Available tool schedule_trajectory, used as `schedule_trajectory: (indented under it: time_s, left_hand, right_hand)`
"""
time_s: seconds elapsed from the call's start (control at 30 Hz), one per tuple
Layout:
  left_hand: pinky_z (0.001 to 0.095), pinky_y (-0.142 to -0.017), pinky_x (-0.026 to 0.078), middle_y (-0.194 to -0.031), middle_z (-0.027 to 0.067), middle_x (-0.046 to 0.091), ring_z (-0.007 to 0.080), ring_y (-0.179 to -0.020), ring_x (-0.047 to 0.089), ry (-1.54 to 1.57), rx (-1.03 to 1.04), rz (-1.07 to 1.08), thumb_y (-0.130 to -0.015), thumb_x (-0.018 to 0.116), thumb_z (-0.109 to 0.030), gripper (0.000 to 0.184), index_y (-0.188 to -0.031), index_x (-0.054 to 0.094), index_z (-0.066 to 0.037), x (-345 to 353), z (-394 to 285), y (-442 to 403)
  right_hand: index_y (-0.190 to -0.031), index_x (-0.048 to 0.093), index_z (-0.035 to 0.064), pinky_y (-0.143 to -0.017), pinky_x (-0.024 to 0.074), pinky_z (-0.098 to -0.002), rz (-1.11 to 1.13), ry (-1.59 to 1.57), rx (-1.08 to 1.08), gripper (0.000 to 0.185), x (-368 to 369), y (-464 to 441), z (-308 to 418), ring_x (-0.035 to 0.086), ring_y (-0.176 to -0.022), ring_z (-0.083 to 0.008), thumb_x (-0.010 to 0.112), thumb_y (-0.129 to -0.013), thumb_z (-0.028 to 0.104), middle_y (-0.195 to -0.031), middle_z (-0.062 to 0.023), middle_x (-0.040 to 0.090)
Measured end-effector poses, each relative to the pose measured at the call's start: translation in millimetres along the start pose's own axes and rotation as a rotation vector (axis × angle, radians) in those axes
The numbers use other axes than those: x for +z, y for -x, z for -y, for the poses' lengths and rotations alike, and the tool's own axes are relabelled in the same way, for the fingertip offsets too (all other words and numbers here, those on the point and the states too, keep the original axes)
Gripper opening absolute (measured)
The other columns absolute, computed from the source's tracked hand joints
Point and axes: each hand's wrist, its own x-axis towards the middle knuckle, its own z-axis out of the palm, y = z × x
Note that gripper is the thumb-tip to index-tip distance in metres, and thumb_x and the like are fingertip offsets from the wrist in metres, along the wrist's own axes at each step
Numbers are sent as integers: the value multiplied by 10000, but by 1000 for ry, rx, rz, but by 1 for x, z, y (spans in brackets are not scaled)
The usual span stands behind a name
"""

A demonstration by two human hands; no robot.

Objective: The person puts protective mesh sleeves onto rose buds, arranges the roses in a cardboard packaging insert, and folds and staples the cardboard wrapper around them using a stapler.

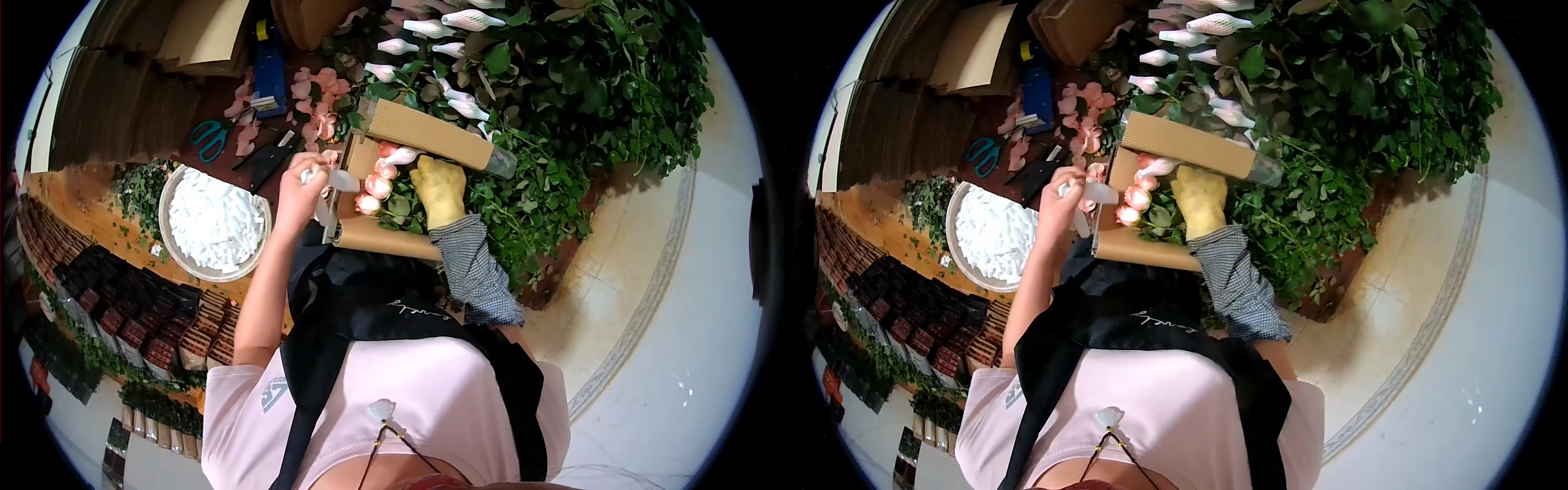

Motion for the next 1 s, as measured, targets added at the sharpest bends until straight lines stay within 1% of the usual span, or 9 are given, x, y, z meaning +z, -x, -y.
schedule_trajectory:
  time_s: [0.07,0.2,0.27,0.4,0.53,0.6,0.7,0.8,1.0]
  left_hand:
    - [267,-675,470,-840,33,634,99,-736,557,101,-366,418,-901,647,-146,134,-878,622,-17,-6,-1,-8]
    - [312,-677,530,-870,115,738,194,-740,701,-465,-264,553,-937,692,-336,314,-915,675,-23,53,-60,-24]
    - [374,-621,554,-740,64,737,285,-657,711,-725,186,446,-961,649,-304,246,-1004,746,-82,72,-31,-25]
    - [412,-641,537,-732,202,683,320,-682,702,-421,12,108,-913,650,-283,250,-941,741,-52,36,-41,-2]
    - [368,-649,537,-637,157,669,246,-651,700,-717,-346,94,-868,714,-320,320,-941,739,-10,-112,-8,26]
    - [362,-757,541,-897,205,739,266,-856,714,-732,-623,-85,-849,765,-407,517,-1165,694,-4,-209,57,48]
    - [419,-1054,436,-1457,277,479,361,-1301,520,-625,-577,-580,-796,817,-510,976,-1501,381,4,-313,91,95]
    - [410,-1032,462,-1351,253,583,350,-1248,578,-781,-424,-741,-912,721,-389,719,-1446,459,15,-294,54,97]
    - [412,-794,546,-958,181,709,348,-928,693,-455,3,-106,-919,647,-171,198,-1046,698,-28,-59,-40,57]
  right_hand:
    - [-920,715,103,-780,548,-443,10,-15,-33,266,-1,-1,-2,712,-831,-295,652,-885,359,-870,-112,740]
    - [-920,721,89,-805,542,-450,43,-48,4,248,-16,4,5,706,-857,-310,637,-889,320,-897,-130,738]
    - [-901,721,86,-801,541,-456,-81,-81,8,233,0,5,-3,704,-848,-315,639,-879,303,-885,-127,735]
    - [-890,719,91,-808,542,-460,-133,-85,9,217,2,2,-2,696,-858,-326,640,-863,292,-884,-122,729]
    - [-822,648,102,-709,537,-506,-289,-184,-62,203,1,4,-7,667,-731,-379,662,-862,301,-730,-151,673]
    - [-819,643,87,-693,535,-505,-292,-162,-64,216,10,4,-11,666,-726,-379,673,-869,295,-726,-159,670]
    - [-857,649,73,-670,533,-493,-270,-189,-102,188,8,8,-9,663,-718,-388,682,-884,256,-758,-179,672]
    - [-906,659,52,-671,532,-494,-288,-145,-126,179,9,9,-9,662,-728,-397,673,-899,231,-803,-198,679]
    - [-955,671,44,-687,550,-468,-301,-127,-170,222,-7,19,-6,683,-730,-362,664,-911,262,-796,-180,697]
